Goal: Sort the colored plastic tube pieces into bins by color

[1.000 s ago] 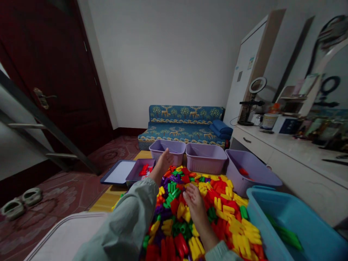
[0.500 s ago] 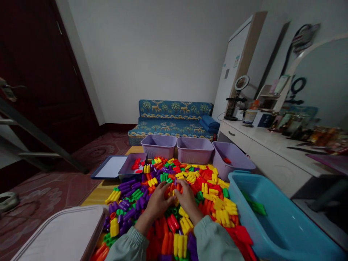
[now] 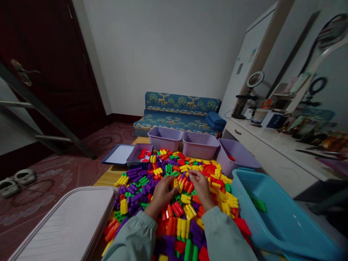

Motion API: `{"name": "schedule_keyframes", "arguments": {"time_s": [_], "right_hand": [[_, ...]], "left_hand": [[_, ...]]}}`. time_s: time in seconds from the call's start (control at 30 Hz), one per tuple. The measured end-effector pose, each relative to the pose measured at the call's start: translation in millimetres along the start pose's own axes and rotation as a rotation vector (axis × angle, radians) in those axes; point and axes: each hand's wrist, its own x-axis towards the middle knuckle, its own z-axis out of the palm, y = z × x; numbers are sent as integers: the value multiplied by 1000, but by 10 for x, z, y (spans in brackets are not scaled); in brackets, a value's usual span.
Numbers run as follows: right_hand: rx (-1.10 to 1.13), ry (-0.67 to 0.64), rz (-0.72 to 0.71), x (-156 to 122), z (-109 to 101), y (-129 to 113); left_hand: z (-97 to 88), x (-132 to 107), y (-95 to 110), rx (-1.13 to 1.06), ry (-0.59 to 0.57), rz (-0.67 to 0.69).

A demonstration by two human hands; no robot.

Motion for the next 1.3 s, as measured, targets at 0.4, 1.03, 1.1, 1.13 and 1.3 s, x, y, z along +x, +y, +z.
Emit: {"name": "schedule_keyframes", "arguments": {"time_s": [0.4,1.03,1.1,1.13,1.3], "right_hand": [[-631,-52,-199,200,-351,-150],[-27,-178,245,-90,56,47],[102,-108,321,-79,45,37],[139,-81,339,-73,42,26],[116,-34,383,-17,56,-8]], "left_hand": [[69,23,-82,-81,88,-28],[67,360,-120,-34,106,-251],[93,438,-198,-239,211,-345],[110,471,-229,-371,242,-377],[185,551,-289,-1092,294,-442]]}}
